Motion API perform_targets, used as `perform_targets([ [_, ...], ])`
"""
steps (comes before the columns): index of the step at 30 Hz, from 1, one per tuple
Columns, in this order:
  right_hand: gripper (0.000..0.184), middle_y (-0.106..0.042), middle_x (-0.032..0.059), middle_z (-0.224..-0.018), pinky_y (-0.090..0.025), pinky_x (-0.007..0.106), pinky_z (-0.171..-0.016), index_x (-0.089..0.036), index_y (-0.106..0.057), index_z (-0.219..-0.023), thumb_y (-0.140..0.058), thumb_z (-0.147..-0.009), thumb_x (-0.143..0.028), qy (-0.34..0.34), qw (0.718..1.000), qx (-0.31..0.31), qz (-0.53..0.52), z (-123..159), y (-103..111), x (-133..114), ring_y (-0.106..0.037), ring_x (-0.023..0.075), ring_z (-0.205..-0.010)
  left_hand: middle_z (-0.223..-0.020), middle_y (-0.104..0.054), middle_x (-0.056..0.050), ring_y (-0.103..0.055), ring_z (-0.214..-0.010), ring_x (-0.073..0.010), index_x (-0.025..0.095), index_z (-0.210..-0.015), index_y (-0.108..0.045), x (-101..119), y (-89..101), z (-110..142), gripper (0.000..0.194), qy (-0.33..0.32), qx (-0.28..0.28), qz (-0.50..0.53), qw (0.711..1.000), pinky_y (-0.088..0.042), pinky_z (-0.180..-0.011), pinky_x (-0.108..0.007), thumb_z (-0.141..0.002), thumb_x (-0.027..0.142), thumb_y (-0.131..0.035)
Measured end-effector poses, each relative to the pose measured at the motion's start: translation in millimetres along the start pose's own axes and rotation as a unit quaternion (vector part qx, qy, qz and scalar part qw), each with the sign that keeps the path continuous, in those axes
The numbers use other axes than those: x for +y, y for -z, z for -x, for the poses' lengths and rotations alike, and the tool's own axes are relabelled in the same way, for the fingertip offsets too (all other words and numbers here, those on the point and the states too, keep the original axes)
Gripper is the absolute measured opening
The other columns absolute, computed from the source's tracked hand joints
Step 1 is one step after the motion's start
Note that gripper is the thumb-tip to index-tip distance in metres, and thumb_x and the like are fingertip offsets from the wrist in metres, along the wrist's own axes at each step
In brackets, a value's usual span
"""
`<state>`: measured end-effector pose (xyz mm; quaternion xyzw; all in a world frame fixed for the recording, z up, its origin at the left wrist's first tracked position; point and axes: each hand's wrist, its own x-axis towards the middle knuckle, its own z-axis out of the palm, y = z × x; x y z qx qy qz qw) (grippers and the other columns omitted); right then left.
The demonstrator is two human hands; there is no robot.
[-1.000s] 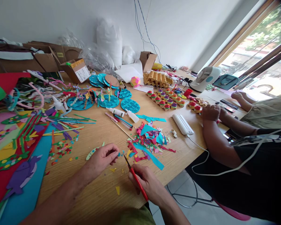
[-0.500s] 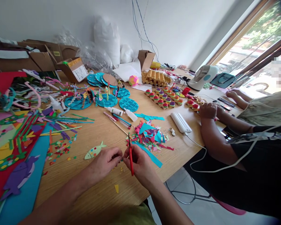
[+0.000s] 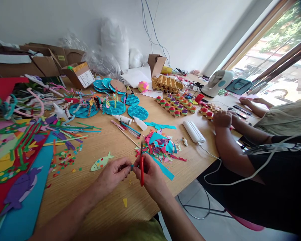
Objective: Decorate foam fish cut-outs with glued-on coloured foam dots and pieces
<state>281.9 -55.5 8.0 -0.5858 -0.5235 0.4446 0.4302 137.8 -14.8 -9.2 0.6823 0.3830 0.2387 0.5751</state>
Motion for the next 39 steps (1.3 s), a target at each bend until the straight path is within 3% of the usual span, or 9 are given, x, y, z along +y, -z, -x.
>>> perform_targets([
  [8, 0.009, -0.048, -0.0028, -0.065, -0.031, 0.021, -0.053, -0.018, -0.046, -0.071, -0.054, -0.068, -0.016, 0.000, 0.994, -0.015, 0.107, 1.6, 4.9, 2.6, -0.041, 0.0102, -0.058, -0.054, -0.040, 0.006, -0.038, -0.051, -0.0101, 0.019, -0.063, -0.048, 0.0, 6.4, 1.3, 0.013, 0.031, 0.043, 0.016, 0.998, -0.031, -0.048, -0.021, -0.071, 0.028, -0.047],
  [14, 0.017, -0.041, -0.0050, -0.059, -0.026, 0.021, -0.049, -0.019, -0.041, -0.067, -0.054, -0.074, -0.025, 0.008, 0.981, -0.055, 0.186, 12.5, 12.5, 2.0, -0.036, 0.0089, -0.054, -0.053, -0.042, 0.006, -0.039, -0.051, -0.0099, 0.018, -0.063, -0.050, 11.8, 5.6, 6.5, 0.017, 0.058, 0.067, 0.132, 0.987, -0.035, -0.048, -0.021, -0.071, 0.032, -0.052],
  [22, 0.021, -0.036, -0.0057, -0.060, -0.024, 0.020, -0.049, -0.019, -0.036, -0.066, -0.043, -0.083, -0.030, -0.016, 0.977, -0.155, 0.148, 24.0, 9.9, -0.3, -0.031, 0.0079, -0.055, -0.063, -0.060, 0.001, -0.052, -0.060, -0.0121, 0.016, -0.072, -0.058, 24.8, 7.7, 8.3, 0.016, 0.079, 0.072, 0.223, 0.969, -0.043, -0.058, -0.024, -0.070, 0.031, -0.058],
  [30, 0.025, -0.033, -0.0058, -0.058, -0.023, 0.020, -0.048, -0.019, -0.033, -0.064, -0.041, -0.084, -0.031, -0.023, 0.980, -0.155, 0.122, 23.7, 7.9, -0.4, -0.029, 0.0076, -0.054, -0.059, -0.060, 0.001, -0.054, -0.059, -0.0114, 0.015, -0.068, -0.057, 25.1, 6.2, 8.3, 0.017, 0.092, 0.053, 0.255, 0.961, -0.043, -0.056, -0.022, -0.069, 0.032, -0.060],
  [39, 0.024, -0.037, -0.0051, -0.056, -0.023, 0.020, -0.047, -0.018, -0.040, -0.065, -0.044, -0.084, -0.033, -0.031, 0.986, -0.140, 0.080, 23.2, 6.5, -0.5, -0.032, 0.0080, -0.053, -0.060, -0.059, 0.001, -0.053, -0.057, -0.0111, 0.015, -0.071, -0.057, 23.1, 3.7, 7.4, 0.019, 0.080, 0.048, 0.241, 0.966, -0.042, -0.056, -0.023, -0.070, 0.034, -0.058],
])
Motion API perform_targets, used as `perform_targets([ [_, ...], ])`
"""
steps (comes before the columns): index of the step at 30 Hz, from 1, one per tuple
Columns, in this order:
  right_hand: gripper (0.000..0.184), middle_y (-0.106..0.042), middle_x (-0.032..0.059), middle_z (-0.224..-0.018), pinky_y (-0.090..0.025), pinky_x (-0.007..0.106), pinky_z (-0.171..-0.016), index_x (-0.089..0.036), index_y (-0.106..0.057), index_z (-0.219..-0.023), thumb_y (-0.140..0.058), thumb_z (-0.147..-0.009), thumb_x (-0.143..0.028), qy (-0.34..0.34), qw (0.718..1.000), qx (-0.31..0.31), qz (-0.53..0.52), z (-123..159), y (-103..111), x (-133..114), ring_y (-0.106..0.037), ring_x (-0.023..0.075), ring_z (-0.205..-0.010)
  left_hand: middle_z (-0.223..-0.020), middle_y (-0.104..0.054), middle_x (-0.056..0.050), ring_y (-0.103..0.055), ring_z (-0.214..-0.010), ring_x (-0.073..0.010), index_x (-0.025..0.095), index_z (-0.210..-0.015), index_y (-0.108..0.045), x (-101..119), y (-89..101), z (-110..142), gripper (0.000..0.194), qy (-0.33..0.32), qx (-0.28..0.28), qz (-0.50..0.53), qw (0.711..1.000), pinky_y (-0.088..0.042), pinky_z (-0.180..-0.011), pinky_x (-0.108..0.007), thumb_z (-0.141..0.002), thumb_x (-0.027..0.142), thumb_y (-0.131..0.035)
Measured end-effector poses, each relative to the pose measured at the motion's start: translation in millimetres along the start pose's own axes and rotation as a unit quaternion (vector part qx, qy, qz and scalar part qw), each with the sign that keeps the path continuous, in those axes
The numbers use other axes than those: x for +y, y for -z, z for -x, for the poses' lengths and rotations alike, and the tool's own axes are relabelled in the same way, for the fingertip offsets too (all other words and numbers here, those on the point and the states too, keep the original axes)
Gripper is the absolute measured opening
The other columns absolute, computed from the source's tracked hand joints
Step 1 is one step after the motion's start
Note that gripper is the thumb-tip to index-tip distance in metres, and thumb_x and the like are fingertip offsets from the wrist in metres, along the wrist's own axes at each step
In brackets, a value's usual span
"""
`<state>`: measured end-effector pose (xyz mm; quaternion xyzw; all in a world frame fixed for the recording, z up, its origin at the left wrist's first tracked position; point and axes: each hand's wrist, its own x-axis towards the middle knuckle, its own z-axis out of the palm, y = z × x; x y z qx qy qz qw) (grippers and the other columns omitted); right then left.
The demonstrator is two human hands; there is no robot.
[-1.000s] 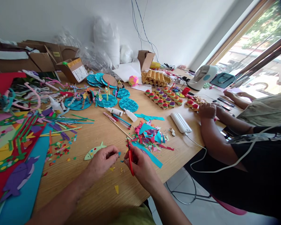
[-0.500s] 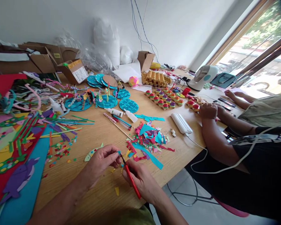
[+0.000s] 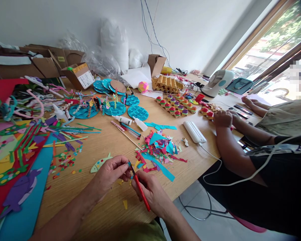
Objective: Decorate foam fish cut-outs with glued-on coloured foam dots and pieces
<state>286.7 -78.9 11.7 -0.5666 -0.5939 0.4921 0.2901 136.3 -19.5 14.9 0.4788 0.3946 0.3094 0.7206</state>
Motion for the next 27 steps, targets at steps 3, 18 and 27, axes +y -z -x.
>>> perform_targets([
  [3, 0.024, -0.037, -0.0052, -0.054, -0.023, 0.021, -0.046, -0.018, -0.042, -0.064, -0.043, -0.084, -0.031, -0.003, 1.000, -0.001, -0.005, 0.4, 0.1, -0.5, -0.032, 0.0078, -0.052, -0.060, -0.058, 0.001, -0.052, -0.057, -0.0109, 0.015, -0.070, -0.057, 1.2, 0.2, 0.2, 0.020, 0.002, -0.007, -0.009, 1.000, -0.042, -0.056, -0.023, -0.070, 0.035, -0.058],
  [18, 0.030, -0.029, -0.0065, -0.055, -0.020, 0.020, -0.045, -0.018, -0.035, -0.060, -0.048, -0.081, -0.033, 0.000, 1.000, -0.001, 0.026, 3.9, 2.8, 7.7, -0.025, 0.0066, -0.052, -0.060, -0.057, 0.001, -0.052, -0.055, -0.0112, 0.015, -0.068, -0.055, 3.2, 7.2, -0.4, 0.022, 0.021, -0.029, -0.054, 0.998, -0.043, -0.056, -0.024, -0.069, 0.037, -0.059],
  [27, 0.031, -0.030, -0.0066, -0.055, -0.021, 0.020, -0.045, -0.018, -0.034, -0.059, -0.048, -0.081, -0.034, 0.002, 0.999, -0.004, 0.049, 3.9, 4.2, 7.2, -0.026, 0.0067, -0.051, -0.060, -0.057, 0.002, -0.052, -0.055, -0.0111, 0.015, -0.068, -0.055, 1.8, 8.4, -0.5, 0.022, 0.021, -0.019, -0.042, 0.999, -0.043, -0.055, -0.024, -0.067, 0.037, -0.060],
])
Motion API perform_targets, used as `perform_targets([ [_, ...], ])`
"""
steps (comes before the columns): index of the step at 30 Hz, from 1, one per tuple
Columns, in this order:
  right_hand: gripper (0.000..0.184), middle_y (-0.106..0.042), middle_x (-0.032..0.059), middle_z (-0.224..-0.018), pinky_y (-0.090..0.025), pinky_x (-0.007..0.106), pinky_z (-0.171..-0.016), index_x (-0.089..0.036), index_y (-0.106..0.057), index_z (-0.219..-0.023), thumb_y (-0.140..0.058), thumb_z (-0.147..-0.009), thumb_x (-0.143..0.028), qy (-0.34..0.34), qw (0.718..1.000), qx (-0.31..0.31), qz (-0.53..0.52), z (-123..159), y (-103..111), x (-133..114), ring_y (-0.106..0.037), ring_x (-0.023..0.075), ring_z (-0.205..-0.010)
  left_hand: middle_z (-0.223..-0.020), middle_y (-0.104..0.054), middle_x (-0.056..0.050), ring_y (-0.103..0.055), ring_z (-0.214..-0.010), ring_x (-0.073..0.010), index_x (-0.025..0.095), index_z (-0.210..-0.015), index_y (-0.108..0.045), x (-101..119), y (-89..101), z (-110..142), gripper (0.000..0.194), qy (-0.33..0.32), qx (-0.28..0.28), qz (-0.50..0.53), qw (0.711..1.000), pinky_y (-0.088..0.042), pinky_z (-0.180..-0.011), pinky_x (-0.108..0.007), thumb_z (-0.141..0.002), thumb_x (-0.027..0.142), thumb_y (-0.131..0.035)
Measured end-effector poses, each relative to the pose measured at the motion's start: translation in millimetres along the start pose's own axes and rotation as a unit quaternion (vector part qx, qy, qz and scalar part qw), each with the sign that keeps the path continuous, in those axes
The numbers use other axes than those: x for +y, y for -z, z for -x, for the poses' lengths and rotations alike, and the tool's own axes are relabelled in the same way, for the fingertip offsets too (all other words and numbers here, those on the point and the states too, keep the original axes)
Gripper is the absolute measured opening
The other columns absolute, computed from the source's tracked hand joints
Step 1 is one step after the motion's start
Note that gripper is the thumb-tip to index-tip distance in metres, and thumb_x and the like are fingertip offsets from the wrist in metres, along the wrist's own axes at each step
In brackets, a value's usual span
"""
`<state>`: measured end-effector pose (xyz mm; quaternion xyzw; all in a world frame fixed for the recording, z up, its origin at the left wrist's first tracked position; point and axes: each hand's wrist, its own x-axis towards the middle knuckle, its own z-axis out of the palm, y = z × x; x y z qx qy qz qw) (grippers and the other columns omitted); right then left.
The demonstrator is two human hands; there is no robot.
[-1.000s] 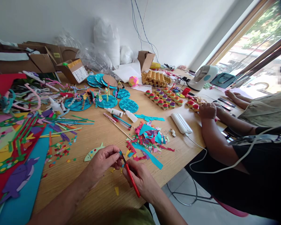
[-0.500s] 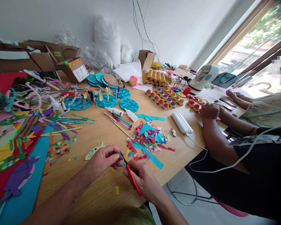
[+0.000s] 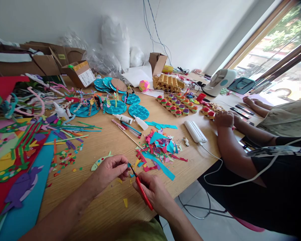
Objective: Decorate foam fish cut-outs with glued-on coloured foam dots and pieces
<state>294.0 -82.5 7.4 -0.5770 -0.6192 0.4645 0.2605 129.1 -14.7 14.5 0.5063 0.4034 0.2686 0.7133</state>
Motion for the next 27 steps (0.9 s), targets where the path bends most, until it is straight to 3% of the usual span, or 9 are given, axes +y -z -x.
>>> perform_targets([
  [11, 0.032, -0.032, -0.0066, -0.054, -0.021, 0.020, -0.045, -0.018, -0.036, -0.059, -0.047, -0.082, -0.038, 0.003, 1.000, -0.011, 0.028, 1.2, 1.8, 5.1, -0.027, 0.0070, -0.050, -0.060, -0.057, 0.001, -0.053, -0.058, -0.0119, 0.016, -0.069, -0.055, -0.3, 4.1, -2.1, 0.022, 0.008, 0.010, -0.034, 0.999, -0.044, -0.057, -0.025, -0.068, 0.038, -0.058],
  [15, 0.031, -0.038, -0.0054, -0.053, -0.022, 0.021, -0.045, -0.018, -0.042, -0.059, -0.046, -0.083, -0.038, 0.012, 0.996, -0.001, 0.091, -3.5, 9.9, 6.6, -0.031, 0.0075, -0.048, -0.057, -0.054, 0.003, -0.050, -0.054, -0.0107, 0.017, -0.066, -0.054, 0.8, 8.3, -3.0, 0.022, 0.004, 0.017, -0.058, 0.998, -0.042, -0.054, -0.023, -0.066, 0.038, -0.058],
  [18, 0.027, -0.048, -0.0020, -0.054, -0.022, 0.022, -0.046, -0.018, -0.049, -0.061, -0.046, -0.082, -0.034, -0.003, 0.976, 0.036, 0.215, -14.5, 22.4, 7.5, -0.037, 0.0094, -0.049, -0.054, -0.052, 0.004, -0.048, -0.052, -0.0101, 0.017, -0.065, -0.053, 1.4, 13.4, -2.3, 0.021, -0.007, 0.044, -0.073, 0.996, -0.040, -0.051, -0.022, -0.065, 0.038, -0.058],
  [23, 0.021, -0.058, 0.0059, -0.062, -0.018, 0.025, -0.046, -0.019, -0.056, -0.071, -0.047, -0.080, -0.035, -0.084, 0.906, 0.060, 0.410, -42.8, 42.7, 8.5, -0.047, 0.0147, -0.052, -0.054, -0.050, 0.005, -0.047, -0.051, -0.0100, 0.017, -0.062, -0.054, 0.6, 23.3, 0.4, 0.021, -0.009, 0.087, -0.085, 0.993, -0.038, -0.048, -0.021, -0.063, 0.037, -0.059],
  [25, 0.021, -0.057, 0.0060, -0.062, -0.019, 0.025, -0.046, -0.019, -0.056, -0.074, -0.047, -0.080, -0.036, -0.084, 0.900, 0.061, 0.424, -51.7, 47.0, 5.7, -0.048, 0.0152, -0.052, -0.055, -0.050, 0.005, -0.047, -0.051, -0.0098, 0.017, -0.063, -0.054, 0.8, 25.9, 1.5, 0.021, -0.005, 0.097, -0.080, 0.992, -0.038, -0.048, -0.021, -0.062, 0.037, -0.060],
  [27, 0.021, -0.055, 0.0041, -0.059, -0.021, 0.025, -0.047, -0.018, -0.055, -0.072, -0.048, -0.080, -0.036, -0.058, 0.915, 0.067, 0.395, -56.5, 47.7, 0.3, -0.047, 0.0142, -0.052, -0.054, -0.050, 0.005, -0.046, -0.051, -0.0100, 0.016, -0.064, -0.055, 1.8, 27.3, 2.5, 0.021, -0.003, 0.115, -0.073, 0.991, -0.038, -0.048, -0.021, -0.062, 0.036, -0.060],
])
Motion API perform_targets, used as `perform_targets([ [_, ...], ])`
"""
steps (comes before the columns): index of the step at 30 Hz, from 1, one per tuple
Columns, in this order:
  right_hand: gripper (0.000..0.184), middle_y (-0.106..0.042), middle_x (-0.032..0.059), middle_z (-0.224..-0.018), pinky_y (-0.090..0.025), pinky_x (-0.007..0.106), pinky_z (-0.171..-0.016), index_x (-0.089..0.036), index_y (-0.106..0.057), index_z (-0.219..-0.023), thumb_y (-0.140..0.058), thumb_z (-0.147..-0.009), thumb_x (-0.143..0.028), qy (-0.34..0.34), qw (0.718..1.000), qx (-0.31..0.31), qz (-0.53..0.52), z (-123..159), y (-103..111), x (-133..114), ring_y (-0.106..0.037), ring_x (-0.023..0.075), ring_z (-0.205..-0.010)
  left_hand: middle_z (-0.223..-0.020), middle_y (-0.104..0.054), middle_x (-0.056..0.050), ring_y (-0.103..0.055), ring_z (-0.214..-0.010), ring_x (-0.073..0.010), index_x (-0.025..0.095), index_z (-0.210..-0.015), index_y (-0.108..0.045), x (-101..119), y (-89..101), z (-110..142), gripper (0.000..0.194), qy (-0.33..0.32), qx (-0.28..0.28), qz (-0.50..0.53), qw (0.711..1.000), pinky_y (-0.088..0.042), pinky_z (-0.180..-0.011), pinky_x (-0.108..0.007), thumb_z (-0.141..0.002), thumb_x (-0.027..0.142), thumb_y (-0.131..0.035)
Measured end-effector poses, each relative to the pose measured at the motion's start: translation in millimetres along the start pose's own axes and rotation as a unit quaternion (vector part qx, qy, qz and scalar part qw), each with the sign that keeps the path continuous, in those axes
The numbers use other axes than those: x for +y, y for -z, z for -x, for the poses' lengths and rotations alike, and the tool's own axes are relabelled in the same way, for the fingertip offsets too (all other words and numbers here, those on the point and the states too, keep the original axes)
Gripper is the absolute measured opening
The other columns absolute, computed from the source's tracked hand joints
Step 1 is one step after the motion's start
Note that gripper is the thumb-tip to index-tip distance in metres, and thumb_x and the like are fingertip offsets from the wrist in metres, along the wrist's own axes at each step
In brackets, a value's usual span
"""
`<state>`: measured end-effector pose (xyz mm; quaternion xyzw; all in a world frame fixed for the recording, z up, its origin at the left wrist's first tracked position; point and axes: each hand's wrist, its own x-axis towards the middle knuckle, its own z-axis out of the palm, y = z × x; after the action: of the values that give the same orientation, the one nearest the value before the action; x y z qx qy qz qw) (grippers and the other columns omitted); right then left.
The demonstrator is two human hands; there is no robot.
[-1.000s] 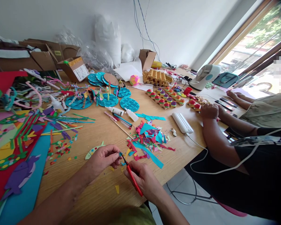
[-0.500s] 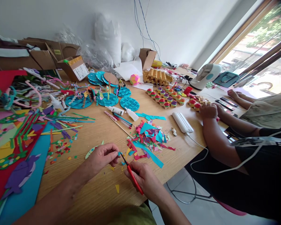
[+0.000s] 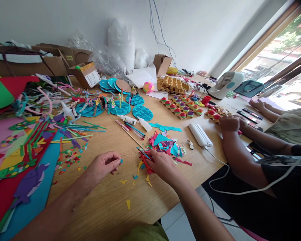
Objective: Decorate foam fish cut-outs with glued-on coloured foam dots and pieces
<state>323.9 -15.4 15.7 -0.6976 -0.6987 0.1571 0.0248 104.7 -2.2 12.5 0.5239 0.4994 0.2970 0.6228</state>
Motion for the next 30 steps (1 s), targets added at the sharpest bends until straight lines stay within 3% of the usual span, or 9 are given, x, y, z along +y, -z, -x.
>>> perform_targets([
  [3, 0.021, -0.051, -0.0006, -0.059, -0.026, 0.023, -0.047, -0.018, -0.052, -0.069, -0.048, -0.080, -0.036, 0.051, 0.980, 0.004, -0.190, 0.8, 1.6, -11.6, -0.044, 0.0112, -0.053, -0.054, -0.049, 0.005, -0.046, -0.052, -0.0101, 0.017, -0.065, -0.054, 1.7, -0.1, 1.1, 0.019, -0.018, 0.035, 0.020, 0.999, -0.038, -0.049, -0.021, -0.066, 0.035, -0.058],
  [7, 0.023, -0.048, -0.0040, -0.063, -0.033, 0.021, -0.049, -0.018, -0.049, -0.075, -0.061, -0.069, -0.037, 0.057, 0.868, -0.011, -0.493, 4.0, -9.2, -32.6, -0.043, 0.0092, -0.055, -0.056, -0.049, 0.005, -0.045, -0.053, -0.0102, 0.017, -0.067, -0.052, 2.8, -6.4, 1.4, 0.017, -0.062, 0.042, 0.041, 0.996, -0.039, -0.051, -0.021, -0.070, 0.034, -0.054],
  [10, 0.020, -0.047, -0.0046, -0.064, -0.034, 0.020, -0.050, -0.018, -0.049, -0.075, -0.063, -0.066, -0.029, 0.051, 0.834, 0.025, -0.549, 2.9, -17.9, -47.0, -0.041, 0.0084, -0.056, -0.055, -0.046, 0.005, -0.043, -0.052, -0.0099, 0.018, -0.064, -0.050, 2.9, -12.9, 0.8, 0.018, -0.091, 0.030, 0.023, 0.995, -0.037, -0.050, -0.021, -0.072, 0.033, -0.052],
  [22, 0.010, -0.049, -0.0050, -0.063, -0.034, 0.021, -0.048, -0.019, -0.045, -0.071, -0.054, -0.067, -0.018, 0.058, 0.846, 0.028, -0.530, -0.1, -22.2, -60.8, -0.042, 0.0087, -0.053, -0.056, -0.042, 0.005, -0.043, -0.053, -0.0113, 0.020, -0.066, -0.047, -7.1, -14.6, 0.0, 0.018, -0.134, -0.001, -0.072, 0.988, -0.036, -0.051, -0.022, -0.078, 0.033, -0.042],
  [25, 0.009, -0.048, -0.0053, -0.062, -0.033, 0.020, -0.048, -0.019, -0.045, -0.072, -0.053, -0.069, -0.018, 0.066, 0.864, 0.017, -0.498, -0.4, -18.4, -61.3, -0.042, 0.0087, -0.053, -0.055, -0.042, 0.005, -0.042, -0.052, -0.0114, 0.020, -0.065, -0.047, -9.0, -11.3, 0.0, 0.019, -0.129, -0.008, -0.096, 0.987, -0.035, -0.050, -0.022, -0.078, 0.032, -0.042],
  [30, 0.007, -0.047, -0.0054, -0.061, -0.029, 0.020, -0.049, -0.019, -0.046, -0.070, -0.052, -0.069, -0.016, 0.107, 0.922, 0.009, -0.372, -2.2, -8.4, -62.8, -0.039, 0.0085, -0.055, -0.064, -0.052, 0.002, -0.048, -0.060, -0.0135, 0.019, -0.076, -0.055, -3.7, -1.6, 0.6, 0.015, -0.146, -0.011, -0.177, 0.973, -0.037, -0.054, -0.023, -0.078, 0.028, -0.044],
])
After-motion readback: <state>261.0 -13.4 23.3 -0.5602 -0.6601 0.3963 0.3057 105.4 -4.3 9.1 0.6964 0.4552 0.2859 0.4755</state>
